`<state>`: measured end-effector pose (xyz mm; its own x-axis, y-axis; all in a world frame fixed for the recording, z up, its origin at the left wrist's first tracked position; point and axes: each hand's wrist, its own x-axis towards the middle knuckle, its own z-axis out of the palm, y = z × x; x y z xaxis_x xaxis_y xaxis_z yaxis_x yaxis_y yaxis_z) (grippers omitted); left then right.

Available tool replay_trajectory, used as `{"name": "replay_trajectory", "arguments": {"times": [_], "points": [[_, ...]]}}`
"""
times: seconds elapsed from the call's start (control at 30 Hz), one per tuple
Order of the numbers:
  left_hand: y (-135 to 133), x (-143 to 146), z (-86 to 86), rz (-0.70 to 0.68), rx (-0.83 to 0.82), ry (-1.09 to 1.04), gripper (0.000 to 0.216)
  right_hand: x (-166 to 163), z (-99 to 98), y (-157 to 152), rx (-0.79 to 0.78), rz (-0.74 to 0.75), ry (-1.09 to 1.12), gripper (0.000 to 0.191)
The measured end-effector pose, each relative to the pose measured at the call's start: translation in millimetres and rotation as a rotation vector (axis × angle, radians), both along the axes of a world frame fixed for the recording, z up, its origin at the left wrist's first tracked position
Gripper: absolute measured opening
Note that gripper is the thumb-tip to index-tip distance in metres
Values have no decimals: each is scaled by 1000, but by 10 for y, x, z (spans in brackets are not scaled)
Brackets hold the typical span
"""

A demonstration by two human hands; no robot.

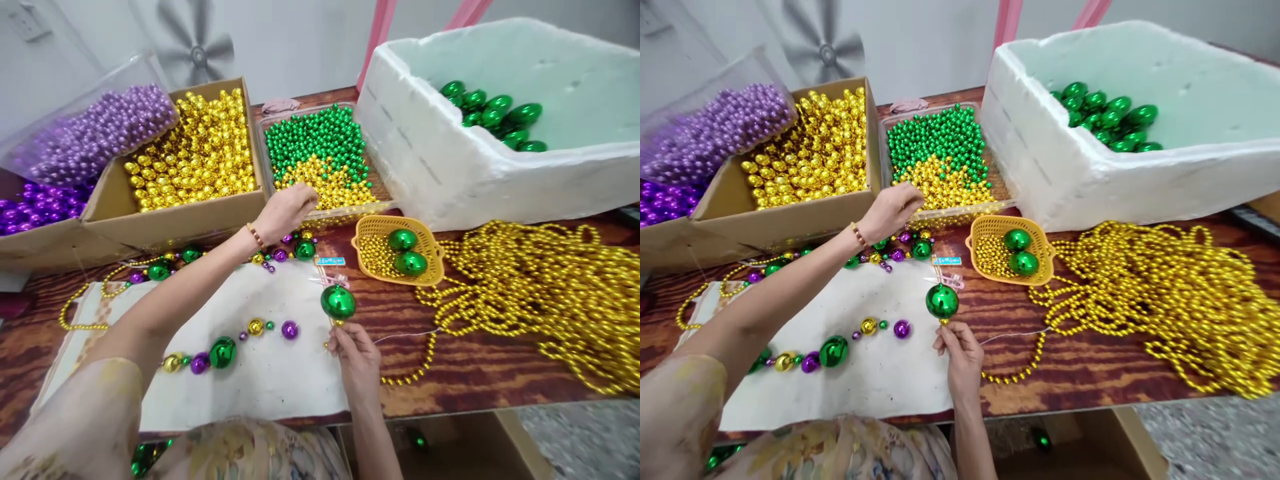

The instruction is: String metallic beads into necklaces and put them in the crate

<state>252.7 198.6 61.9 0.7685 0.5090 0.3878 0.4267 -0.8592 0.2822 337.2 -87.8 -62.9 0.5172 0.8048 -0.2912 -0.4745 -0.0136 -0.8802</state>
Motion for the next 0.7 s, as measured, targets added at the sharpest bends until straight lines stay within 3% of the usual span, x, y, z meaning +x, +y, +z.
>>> {"name": "replay_trajectory", "arguments": {"times": [0.1,0.23,0.33,0.43,0.53,0.6,0.7], "points": [[-361,-417,-267,-62,-55,139,27,-16,-14,26,6,11,-6,19],[-690,-871,-717,-14,-14,498,31,-61,0,65,27,53,-46,18],[-764,-973,-909,23,-1,614,29,-86,24,79,36,70,-72,17],[-756,-955,-967,80,-47,608,25,-96,35,67,34,82,-101,16],[-745,-937,-946,127,-132,502,21,-102,25,37,32,80,-121,16],[-762,-941,-887,158,-271,297,17,-109,20,17,31,82,-138,16],[-834,-944,-724,196,-741,-197,14,-119,43,1,23,115,-187,16]]}}
